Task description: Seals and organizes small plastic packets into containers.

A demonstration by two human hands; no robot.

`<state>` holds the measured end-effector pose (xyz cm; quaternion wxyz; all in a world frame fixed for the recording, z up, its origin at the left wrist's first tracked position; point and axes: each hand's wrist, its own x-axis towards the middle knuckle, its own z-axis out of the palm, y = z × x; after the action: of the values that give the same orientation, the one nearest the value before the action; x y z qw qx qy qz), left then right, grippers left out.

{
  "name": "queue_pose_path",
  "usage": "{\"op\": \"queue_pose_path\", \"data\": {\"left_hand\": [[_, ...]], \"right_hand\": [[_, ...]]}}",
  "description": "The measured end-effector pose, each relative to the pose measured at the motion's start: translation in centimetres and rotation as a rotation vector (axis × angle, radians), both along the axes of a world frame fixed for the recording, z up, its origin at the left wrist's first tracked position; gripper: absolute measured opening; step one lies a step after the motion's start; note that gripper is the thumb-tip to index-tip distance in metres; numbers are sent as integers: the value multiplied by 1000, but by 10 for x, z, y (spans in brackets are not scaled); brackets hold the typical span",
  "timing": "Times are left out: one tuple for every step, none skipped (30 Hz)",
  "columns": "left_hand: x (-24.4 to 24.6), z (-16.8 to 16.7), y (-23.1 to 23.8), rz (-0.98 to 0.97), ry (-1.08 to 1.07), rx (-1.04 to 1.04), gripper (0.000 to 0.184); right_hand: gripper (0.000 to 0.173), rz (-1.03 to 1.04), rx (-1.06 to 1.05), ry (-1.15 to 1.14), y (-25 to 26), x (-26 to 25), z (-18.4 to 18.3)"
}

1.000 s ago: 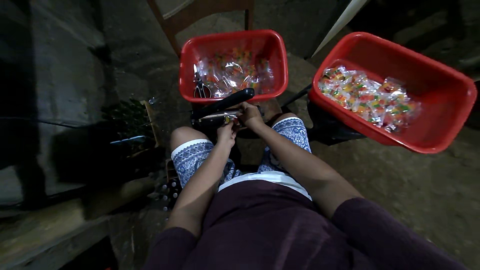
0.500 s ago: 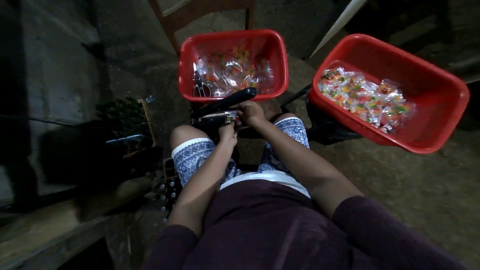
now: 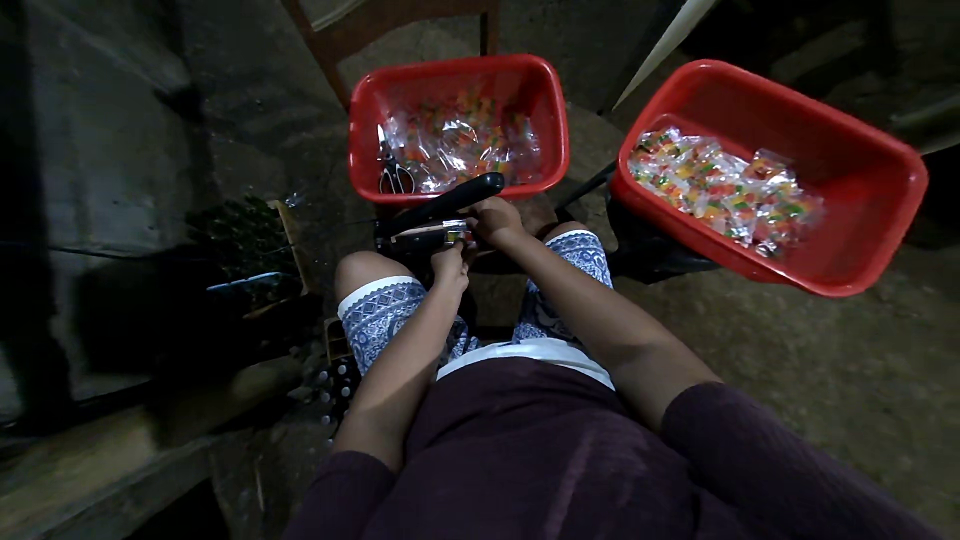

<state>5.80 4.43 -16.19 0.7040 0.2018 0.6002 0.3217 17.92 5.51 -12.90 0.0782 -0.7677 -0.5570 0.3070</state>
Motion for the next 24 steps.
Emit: {"op": "queue_pose_path", "data": {"left_hand": [[0,0,0,4,-6,-1,25],[0,0,0,8,-10,-5,25],[0,1,0,8,-10,-8,25],[0,2,0,4,-12,-10,24],[0,2,0,3,-14,-8,24],[0,2,0,6,-13,-7,23],[0,3,0,8,-14,-8,23],[0,3,0,9,-17,-10,23],[1,3,0,12,-16,-13,23],[1,5,0,11,-19,-18,23],[0,5,1,12,-24,-21,24],[0,5,1,11,-31,-24,25],[0,6,1,8,-39,-24,27],[-1,6,1,7,-40,-22,27],[-1,7,0,7,-32,-18,26],[-1,6,0,6,-29,-14,25],[0,6,0,4,-28,-16,26],[0,6,0,3,-23,-18,26],[0,5,0,2,-17,-16,26],[0,4,-1,5,-17,-10,25],[0,3,-1,7,-26,-1,25],[0,2,-1,10,-31,8,23],[0,1,-1,11,-31,13,23],[0,1,-2,8,-26,11,24]], "right_hand": [[26,4,8,-4,1,0,-2],[26,9,16,-6,1,0,-3],[26,16,26,-5,1,0,-4],[26,23,44,3,1,0,-6],[25,29,59,6,2,0,-7],[25,33,71,9,2,1,-9],[25,35,78,13,2,2,-11],[25,27,77,20,2,3,-11],[27,4,69,29,1,5,-8],[29,-35,55,33,-1,8,-2],[33,-87,33,29,-3,14,8],[34,-155,20,21,-4,22,20],[33,-219,39,21,-4,31,35],[33,-290,100,30,-3,40,48],[34,-340,190,54,-2,48,61],[35,-357,300,104,-2,53,72],[35,-334,416,180,-2,56,83],[36,-274,507,269,-1,55,91],[38,-188,548,340,0,50,98],[40,-96,523,364,1,42,105],[42,-6,458,315,2,33,107],[46,82,383,210,5,25,104],[49,151,334,97,8,18,94],[50,187,314,-5,9,14,80]]}}
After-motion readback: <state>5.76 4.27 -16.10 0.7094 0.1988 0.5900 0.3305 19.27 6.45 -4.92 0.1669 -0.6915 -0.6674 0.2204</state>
